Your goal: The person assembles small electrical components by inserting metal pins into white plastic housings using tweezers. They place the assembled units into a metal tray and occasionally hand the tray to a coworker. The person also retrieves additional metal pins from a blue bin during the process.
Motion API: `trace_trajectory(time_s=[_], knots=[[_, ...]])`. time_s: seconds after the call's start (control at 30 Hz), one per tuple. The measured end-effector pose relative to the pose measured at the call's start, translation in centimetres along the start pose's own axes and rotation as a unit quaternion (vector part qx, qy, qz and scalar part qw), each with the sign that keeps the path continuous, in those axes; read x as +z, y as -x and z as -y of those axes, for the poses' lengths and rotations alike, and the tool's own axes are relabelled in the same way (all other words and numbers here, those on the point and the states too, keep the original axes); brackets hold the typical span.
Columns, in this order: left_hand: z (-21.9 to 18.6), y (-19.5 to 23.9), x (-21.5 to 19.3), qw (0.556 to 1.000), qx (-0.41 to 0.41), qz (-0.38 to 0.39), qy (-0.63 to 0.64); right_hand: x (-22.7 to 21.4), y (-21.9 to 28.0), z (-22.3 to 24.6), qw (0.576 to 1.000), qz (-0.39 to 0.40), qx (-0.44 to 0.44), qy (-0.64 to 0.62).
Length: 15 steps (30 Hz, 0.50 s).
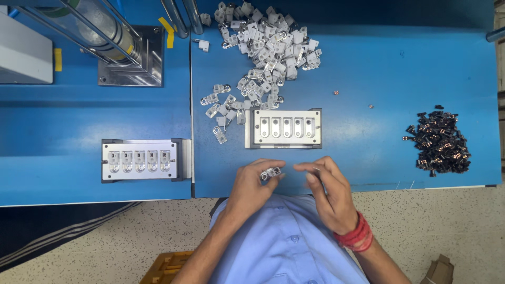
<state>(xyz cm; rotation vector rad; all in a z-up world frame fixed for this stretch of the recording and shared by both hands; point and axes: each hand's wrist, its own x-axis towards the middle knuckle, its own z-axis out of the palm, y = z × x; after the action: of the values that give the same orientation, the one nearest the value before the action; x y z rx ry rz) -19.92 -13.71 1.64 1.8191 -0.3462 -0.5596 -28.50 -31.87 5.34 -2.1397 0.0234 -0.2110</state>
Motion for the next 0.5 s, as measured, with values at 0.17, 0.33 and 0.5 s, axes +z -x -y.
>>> trace_trajectory(time_s=[0.17,0.33,0.5], knots=[[-0.2,0.2,0.0,0.996,-0.075,0.052,0.007,2.0,-0.5,-2.4,0.992,0.046,0.104,-0.053],[-0.7,0.1,0.0,0.997,-0.037,0.062,0.041,1.6,-0.6,-4.5,0.991,0.05,0.042,-0.113],[-1.0,0.2,1.0,0.998,0.021,0.052,-0.014,-0.3,-1.2,-4.7,0.991,0.11,-0.016,-0.08]])
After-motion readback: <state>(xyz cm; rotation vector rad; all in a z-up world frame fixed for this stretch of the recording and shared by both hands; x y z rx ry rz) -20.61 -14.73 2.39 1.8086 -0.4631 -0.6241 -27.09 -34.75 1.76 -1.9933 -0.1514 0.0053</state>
